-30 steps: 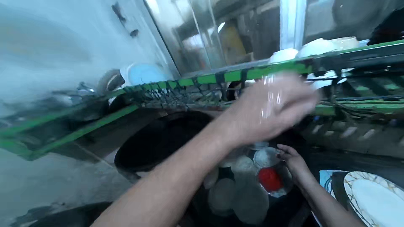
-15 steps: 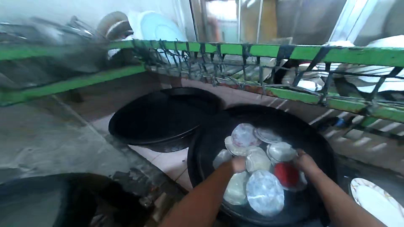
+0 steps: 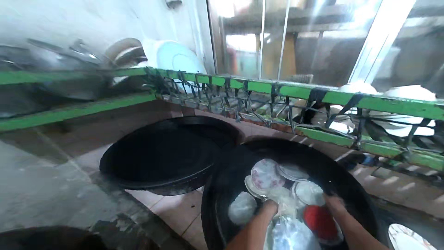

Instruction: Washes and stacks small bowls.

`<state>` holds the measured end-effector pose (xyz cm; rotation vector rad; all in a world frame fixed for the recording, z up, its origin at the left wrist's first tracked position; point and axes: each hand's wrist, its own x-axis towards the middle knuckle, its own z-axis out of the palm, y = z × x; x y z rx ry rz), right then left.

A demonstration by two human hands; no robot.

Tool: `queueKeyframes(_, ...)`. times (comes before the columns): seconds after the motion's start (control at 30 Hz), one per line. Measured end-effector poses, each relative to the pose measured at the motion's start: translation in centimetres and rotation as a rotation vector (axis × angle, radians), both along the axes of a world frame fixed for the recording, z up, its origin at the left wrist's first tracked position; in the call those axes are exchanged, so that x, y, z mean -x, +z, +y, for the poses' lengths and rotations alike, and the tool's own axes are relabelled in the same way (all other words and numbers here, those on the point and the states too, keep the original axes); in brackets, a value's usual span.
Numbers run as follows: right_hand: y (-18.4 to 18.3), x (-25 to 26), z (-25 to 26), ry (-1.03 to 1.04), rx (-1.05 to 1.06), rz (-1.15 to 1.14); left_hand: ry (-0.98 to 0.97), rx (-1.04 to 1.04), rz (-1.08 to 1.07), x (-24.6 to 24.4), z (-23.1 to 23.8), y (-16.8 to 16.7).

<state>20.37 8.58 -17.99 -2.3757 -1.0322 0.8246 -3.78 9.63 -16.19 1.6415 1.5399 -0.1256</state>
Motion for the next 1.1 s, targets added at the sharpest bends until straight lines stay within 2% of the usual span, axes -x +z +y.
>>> queueKeyframes(0.03,0.2,0.1,0.0,0.001,0.005,-0.014,-0.010,-0.017,0.027,0.0,0.0,0.1)
queueKeyframes(0.13,0.4,0.0,-0.3,-0.067,-0.129,0.118,0.130,-0.087,-0.144,0.5,1.3,-1.5)
queueKeyframes(0.2,0.0,0.0,-0.4,-0.119,-0.188,0.214,0.201,-0.043,-0.231,1.1,1.6,-1.5)
queueKeyframes(0.27,-0.6,-0.2,-0.5,-0.157,-0.191,0.322,0.096,-0.017,-0.130,1.3,1.9,-0.3)
queueKeyframes(0.33,-1.0,-0.1,-0.5,-0.203,-0.213,0.449,0.071,0.025,-0.109,1.6,1.9,0.4)
queueKeyframes(0.47,-0.8,0.1,-0.2,-0.179,-0.160,0.511,0.002,-0.002,-0.125,2.3,2.4,0.2)
queueKeyframes(0.57,-0.9,0.3,-0.1,-0.152,-0.167,0.602,-0.068,0.001,-0.103,2.8,2.7,1.6)
queueKeyframes(0.67,-1.6,0.0,0.6,-0.002,-0.124,0.475,-0.126,-0.042,-0.116,3.7,2.7,3.6)
queueKeyframes(0.73,-0.9,0.1,0.7,0.075,-0.022,0.303,-0.040,-0.049,-0.260,4.7,2.5,5.4)
queueKeyframes(0.8,0.3,0.9,0.4,0.085,0.005,0.239,0.095,-0.093,-0.428,5.4,2.3,6.2)
queueKeyframes(0.9,0.7,1.6,0.4,-0.027,-0.120,0.298,0.172,-0.183,-0.537,5.3,2.2,5.9)
queueKeyframes(1.1,1.7,1.6,0.9,-0.081,-0.447,0.457,-0.001,-0.346,-0.388,4.4,2.2,5.3)
